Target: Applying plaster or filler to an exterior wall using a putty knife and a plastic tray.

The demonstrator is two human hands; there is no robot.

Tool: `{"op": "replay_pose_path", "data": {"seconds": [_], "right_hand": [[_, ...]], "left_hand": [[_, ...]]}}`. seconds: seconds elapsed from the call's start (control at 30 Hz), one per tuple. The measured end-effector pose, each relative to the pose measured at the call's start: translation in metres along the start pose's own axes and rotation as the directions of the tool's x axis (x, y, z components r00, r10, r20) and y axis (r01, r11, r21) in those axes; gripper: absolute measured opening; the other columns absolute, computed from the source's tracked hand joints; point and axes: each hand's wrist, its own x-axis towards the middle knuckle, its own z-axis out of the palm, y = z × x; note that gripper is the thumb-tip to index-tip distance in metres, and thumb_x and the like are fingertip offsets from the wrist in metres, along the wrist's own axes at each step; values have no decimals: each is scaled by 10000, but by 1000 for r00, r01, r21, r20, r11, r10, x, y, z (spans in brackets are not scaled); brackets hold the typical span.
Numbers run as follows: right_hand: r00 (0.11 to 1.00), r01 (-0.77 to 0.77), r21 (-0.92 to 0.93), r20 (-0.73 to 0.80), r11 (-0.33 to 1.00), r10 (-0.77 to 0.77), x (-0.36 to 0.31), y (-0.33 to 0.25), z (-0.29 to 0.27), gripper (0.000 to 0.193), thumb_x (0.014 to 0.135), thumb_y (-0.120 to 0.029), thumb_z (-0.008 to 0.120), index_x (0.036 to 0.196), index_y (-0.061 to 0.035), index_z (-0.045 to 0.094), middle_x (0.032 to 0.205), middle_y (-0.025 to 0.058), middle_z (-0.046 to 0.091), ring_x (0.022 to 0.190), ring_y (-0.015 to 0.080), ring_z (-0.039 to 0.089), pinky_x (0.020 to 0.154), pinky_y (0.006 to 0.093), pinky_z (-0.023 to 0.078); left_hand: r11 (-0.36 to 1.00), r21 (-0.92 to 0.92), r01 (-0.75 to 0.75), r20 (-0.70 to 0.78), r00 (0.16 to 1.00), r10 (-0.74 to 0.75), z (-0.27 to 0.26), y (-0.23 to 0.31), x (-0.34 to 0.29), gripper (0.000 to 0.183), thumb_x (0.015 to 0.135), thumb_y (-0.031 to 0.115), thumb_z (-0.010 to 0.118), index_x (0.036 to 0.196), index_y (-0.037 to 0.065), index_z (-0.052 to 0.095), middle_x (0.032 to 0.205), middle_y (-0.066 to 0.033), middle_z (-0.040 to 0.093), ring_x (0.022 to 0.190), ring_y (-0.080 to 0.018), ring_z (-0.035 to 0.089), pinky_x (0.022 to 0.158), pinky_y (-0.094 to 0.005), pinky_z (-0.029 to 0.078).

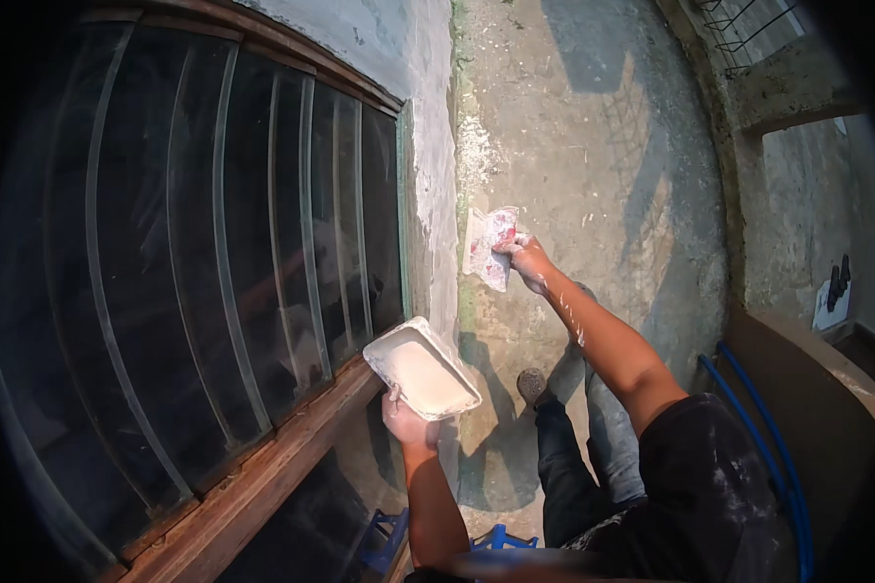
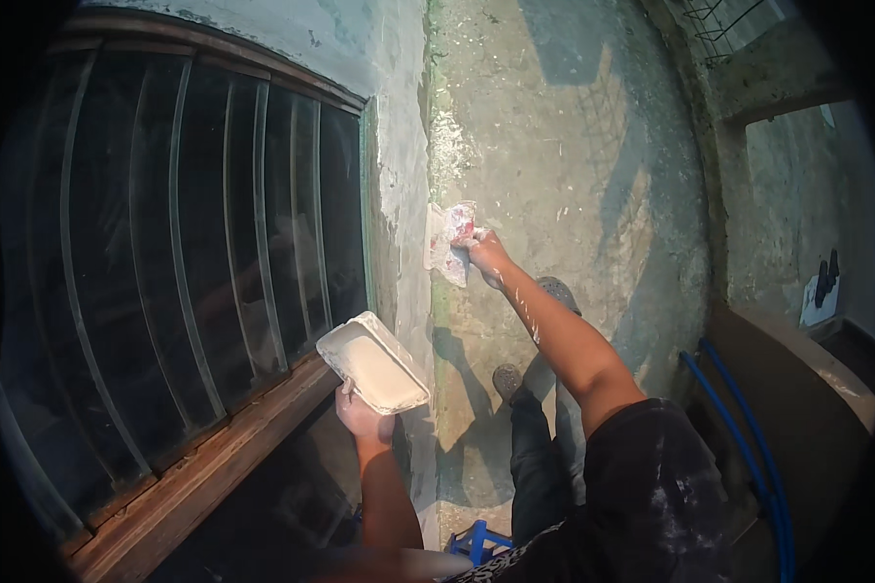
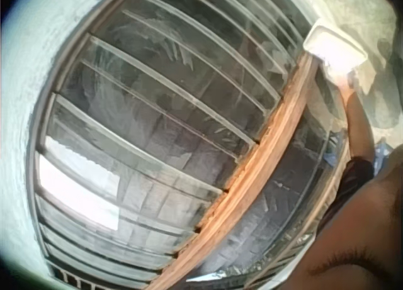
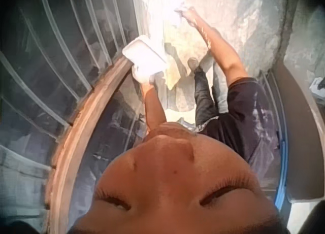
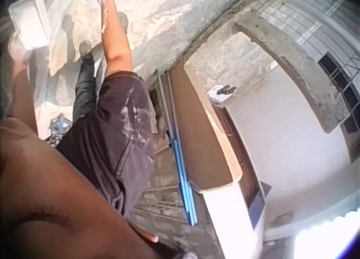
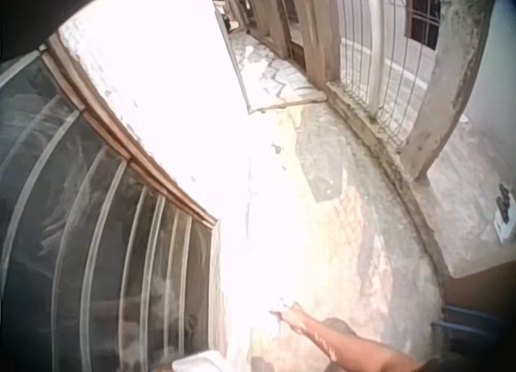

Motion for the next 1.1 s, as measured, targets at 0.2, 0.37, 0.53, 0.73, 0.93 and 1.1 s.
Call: {"op": "replay_pose_path", "data": {"seconds": [0.2, 0.37, 0.53, 0.73, 0.93, 1.1], "right_hand": [[796, 251, -673, -266, 696, -544, 102, 131, 38, 286, 886, -123, 610, 1136, 8, 651, 1019, 226, 678, 1037, 374, 624, 906, 437, 465], [966, 186, -695, 0, 695, -258, 16, 197, 139, 458, 808, -111, 567, 1261, -76, 632, 1064, 246, 652, 1093, 418, 570, 974, 482, 437], [812, 392, -767, 30, 508, -583, 47, 236, 7, 357, 897, -234, 632, 1117, 48, 634, 997, 266, 661, 939, 413, 636, 883, 439, 489], [882, 241, -484, -251, 841, -398, 129, 175, 36, 299, 878, -131, 631, 1108, 59, 614, 1139, 274, 614, 1112, 380, 596, 952, 419, 464], [873, 279, -623, -152, 731, -463, 84, 203, 92, 359, 818, -22, 556, 1171, 43, 555, 1145, 253, 626, 1101, 383, 596, 996, 426, 442], [786, 611, -420, 227, 671, -575, 14, 245, 70, 367, 871, -105, 583, 1202, 47, 540, 1206, 263, 590, 1126, 414, 561, 1010, 458, 418]], "left_hand": [[983, -139, 120, -229, 962, -149, 2, -43, 22, 378, 973, 268, 459, 1191, -19, 572, 1161, -143, 628, 1038, -294, 636, 914, -433, 531], [926, 373, -59, -311, 932, 184, -79, -34, 9, 340, 959, 251, 519, 1162, -13, 585, 1105, -135, 658, 957, -239, 660, 827, -386, 563], [368, 925, -94, -50, 930, 364, -70, -73, 12, 185, 928, 46, 573, 1100, -20, 584, 1022, -101, 680, 881, -159, 657, 775, -309, 557], [697, 709, -107, -58, 976, 208, -91, -65, 10, 327, 957, 169, 485, 1214, -19, 560, 1158, -144, 644, 1036, -242, 638, 918, -376, 514], [988, 122, 94, -114, 990, -80, -74, -42, 11, 502, 926, 296, 461, 1323, -5, 520, 1309, -142, 584, 1214, -317, 556, 1072, -438, 407], [985, 135, 105, -80, 992, -95, -78, -21, 6, 510, 914, 288, 475, 1337, 4, 510, 1323, -138, 575, 1227, -316, 549, 1074, -449, 404]]}}
